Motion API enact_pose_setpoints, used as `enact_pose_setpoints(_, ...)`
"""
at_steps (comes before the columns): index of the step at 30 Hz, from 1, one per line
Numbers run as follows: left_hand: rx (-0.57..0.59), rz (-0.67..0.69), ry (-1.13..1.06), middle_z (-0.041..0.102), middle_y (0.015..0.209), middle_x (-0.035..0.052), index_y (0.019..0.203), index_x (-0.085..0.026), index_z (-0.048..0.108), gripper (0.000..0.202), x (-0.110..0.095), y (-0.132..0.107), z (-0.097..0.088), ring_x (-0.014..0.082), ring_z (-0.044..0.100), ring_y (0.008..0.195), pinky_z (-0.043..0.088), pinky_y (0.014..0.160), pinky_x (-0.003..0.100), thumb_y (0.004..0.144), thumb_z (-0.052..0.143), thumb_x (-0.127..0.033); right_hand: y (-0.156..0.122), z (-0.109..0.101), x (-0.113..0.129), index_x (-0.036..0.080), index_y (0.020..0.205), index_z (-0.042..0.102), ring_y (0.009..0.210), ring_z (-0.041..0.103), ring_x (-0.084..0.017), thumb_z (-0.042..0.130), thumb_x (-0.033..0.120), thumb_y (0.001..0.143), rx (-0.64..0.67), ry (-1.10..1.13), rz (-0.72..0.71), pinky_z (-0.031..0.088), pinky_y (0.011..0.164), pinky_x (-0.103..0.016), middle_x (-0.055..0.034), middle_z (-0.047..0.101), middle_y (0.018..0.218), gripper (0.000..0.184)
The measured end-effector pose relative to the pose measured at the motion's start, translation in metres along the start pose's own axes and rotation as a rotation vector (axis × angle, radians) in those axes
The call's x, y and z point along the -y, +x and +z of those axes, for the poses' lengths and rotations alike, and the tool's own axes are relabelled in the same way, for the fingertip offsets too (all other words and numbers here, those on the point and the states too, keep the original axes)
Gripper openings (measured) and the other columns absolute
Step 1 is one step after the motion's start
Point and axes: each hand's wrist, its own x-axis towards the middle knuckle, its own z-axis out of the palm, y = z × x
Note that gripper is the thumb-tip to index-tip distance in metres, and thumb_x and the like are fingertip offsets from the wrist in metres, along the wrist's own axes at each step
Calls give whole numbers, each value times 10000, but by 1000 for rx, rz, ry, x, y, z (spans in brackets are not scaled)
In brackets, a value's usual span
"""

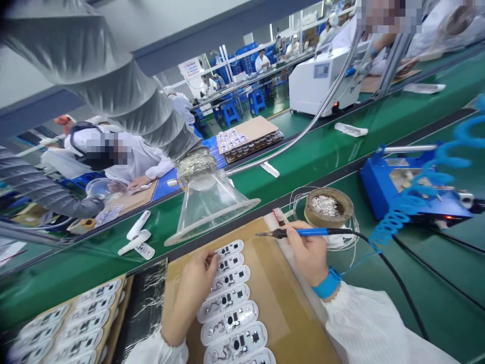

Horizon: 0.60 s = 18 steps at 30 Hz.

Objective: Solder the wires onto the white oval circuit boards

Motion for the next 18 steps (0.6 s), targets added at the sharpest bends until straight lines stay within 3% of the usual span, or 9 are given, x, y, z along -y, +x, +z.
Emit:
enact_pose_setpoints(6,-82,197,-27,686,1440,125,1263,-230,748,296,18,4,7,339,645,1378,503,1198,554,1014,624,-333,2,1,3,221,818,779,544,606,-172,656,286,964,-21,-9,10,501,547,-303,-4,676,627,201)
enact_pose_setpoints(13,-55,268,-104,631,1569,128,1370,-232,718,388,45,-2,23,338,597,1471,473,1258,583,1054,578,-410,3,4,2,213,810,766,542,592,-177,682,338,944,-45,37,56,483,547,-317,-6,655,608,201)
enact_pose_setpoints(18,-27,242,-209,636,1566,134,1380,-232,714,404,47,-2,16,317,590,1479,458,1268,571,1061,553,-419,1,6,5,207,819,758,540,595,-171,667,338,958,-37,41,66,486,539,-303,-1,653,610,212)
